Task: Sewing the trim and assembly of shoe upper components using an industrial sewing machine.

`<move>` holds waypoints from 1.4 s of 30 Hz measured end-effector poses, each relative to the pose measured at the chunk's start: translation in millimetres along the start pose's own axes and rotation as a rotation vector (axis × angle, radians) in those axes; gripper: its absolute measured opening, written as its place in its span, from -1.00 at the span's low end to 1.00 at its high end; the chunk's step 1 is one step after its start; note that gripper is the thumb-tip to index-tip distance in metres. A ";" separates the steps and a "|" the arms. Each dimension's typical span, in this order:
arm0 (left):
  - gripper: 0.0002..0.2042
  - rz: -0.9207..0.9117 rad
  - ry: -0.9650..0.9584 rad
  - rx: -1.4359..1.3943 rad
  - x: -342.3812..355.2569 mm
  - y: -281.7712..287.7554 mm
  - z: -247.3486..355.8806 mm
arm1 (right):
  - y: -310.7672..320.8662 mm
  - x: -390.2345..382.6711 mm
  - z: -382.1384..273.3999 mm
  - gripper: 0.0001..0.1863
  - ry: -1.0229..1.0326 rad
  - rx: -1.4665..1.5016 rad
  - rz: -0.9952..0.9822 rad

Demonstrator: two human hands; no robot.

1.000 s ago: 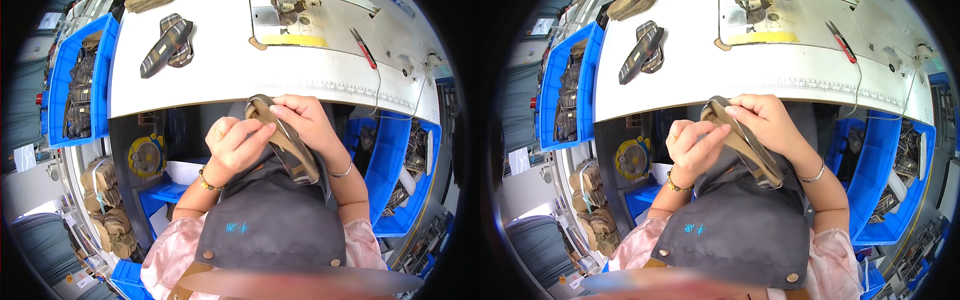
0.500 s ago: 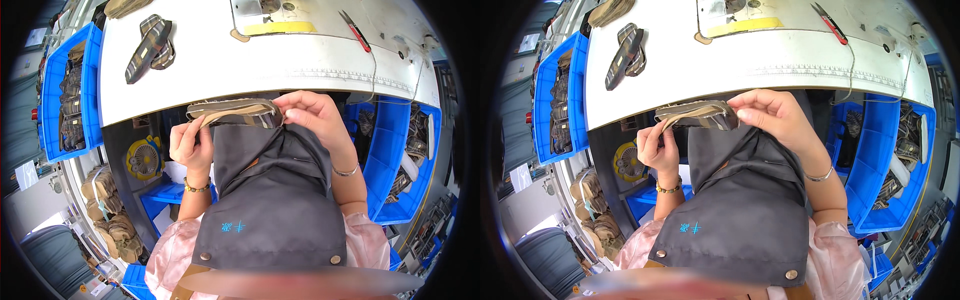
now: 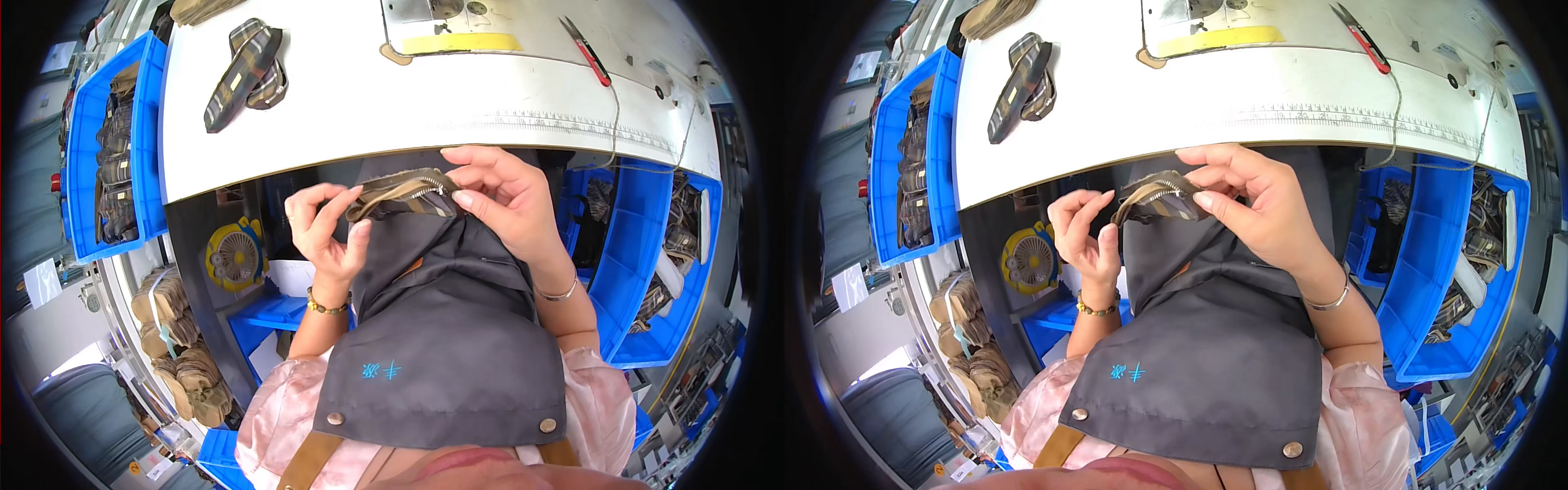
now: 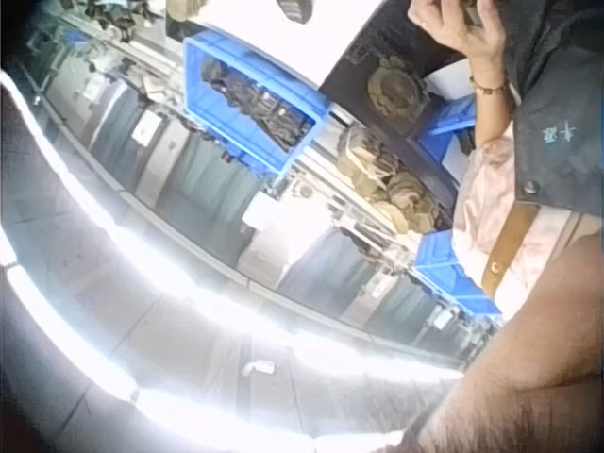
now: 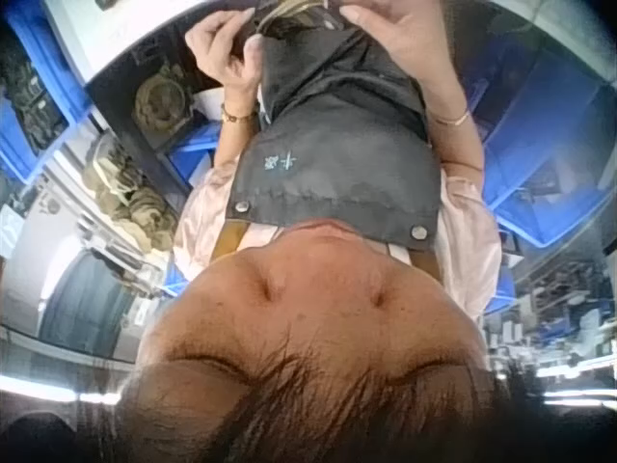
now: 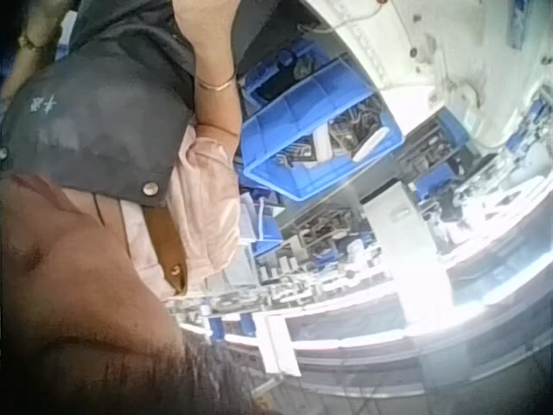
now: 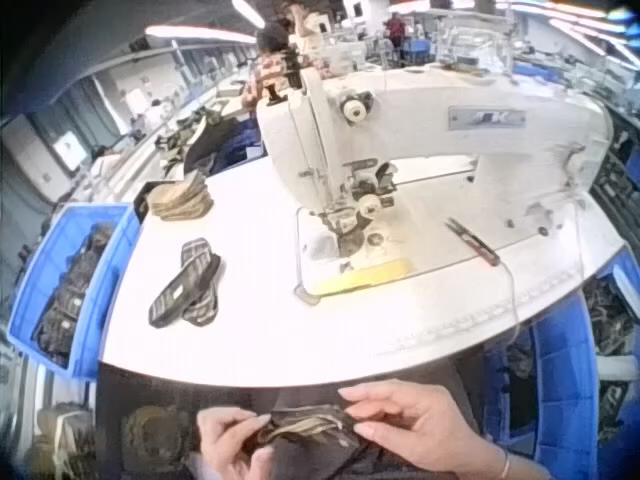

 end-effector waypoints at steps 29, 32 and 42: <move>-0.89 -0.507 0.712 -1.062 18.8 -24.2 20.7 | -12.9 -5.3 14.0 -0.53 -0.081 0.113 -0.070; -0.87 -0.526 0.663 -1.065 19.2 -21.1 22.6 | -11.3 -6.1 15.9 -0.54 -0.083 0.104 -0.066; -0.88 -0.633 0.700 -1.042 13.9 -22.6 21.3 | -0.2 -6.2 19.5 -0.58 -0.094 0.117 -0.055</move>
Point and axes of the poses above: each hand's wrist, its own x-axis towards the middle knuckle, its own y-axis out of the back of the hand, z = x × y, the point moved 2 cm from there along x, towards the middle knuckle, and after that the axes turned 4 degrees about x, right-handed, at the moved point
